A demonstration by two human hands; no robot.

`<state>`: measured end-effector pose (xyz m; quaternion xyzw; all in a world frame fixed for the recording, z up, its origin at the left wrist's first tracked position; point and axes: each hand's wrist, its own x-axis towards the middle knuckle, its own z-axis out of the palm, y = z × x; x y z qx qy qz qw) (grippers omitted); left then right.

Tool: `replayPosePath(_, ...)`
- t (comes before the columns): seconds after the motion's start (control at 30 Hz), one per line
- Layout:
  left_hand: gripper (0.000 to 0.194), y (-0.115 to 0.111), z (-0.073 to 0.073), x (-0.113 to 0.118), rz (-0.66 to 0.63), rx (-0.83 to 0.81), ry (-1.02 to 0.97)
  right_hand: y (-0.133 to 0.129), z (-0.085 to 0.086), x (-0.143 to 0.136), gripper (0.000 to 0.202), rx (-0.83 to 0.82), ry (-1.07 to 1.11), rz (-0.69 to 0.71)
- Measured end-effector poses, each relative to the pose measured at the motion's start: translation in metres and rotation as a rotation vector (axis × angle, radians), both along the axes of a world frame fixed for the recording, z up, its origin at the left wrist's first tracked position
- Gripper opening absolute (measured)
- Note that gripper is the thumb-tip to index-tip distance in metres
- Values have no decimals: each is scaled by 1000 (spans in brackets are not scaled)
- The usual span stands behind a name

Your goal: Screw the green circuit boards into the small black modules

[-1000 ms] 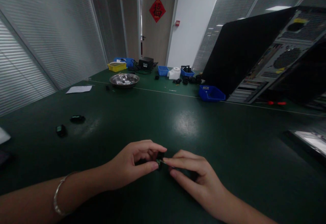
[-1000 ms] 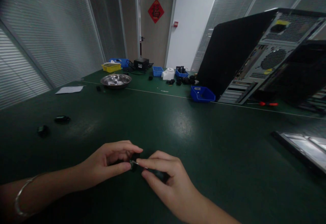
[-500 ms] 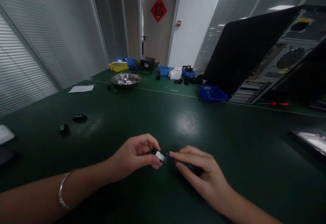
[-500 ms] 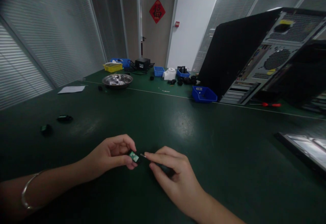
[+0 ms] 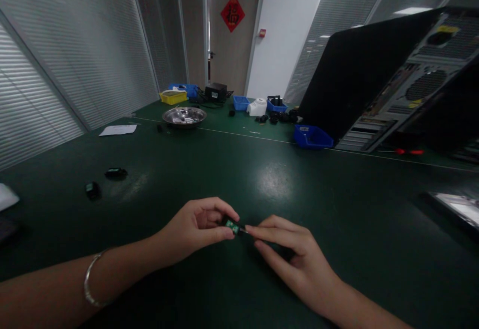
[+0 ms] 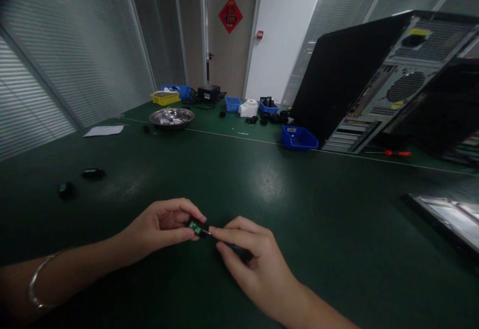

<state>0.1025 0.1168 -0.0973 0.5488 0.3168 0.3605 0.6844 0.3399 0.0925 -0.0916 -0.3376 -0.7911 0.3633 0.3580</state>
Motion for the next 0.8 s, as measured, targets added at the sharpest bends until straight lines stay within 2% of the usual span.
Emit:
replayPosePath(0.13,23,1,1,-4,-15,39,27,1,0,0,36,-9,-12,-3)
replayPosePath(0.4,28,5,0,-5,-56,-50,13,2,0,-1,36,-16,-32,-19)
replayPosePath(0.6,26,4,4,-3,-69,-98,49,3,0,-1,35,-2,-5,-32)
replayPosePath(0.8,23,7,0,-3,-79,-123,2,3,1,-2,35,4,-25,-38)
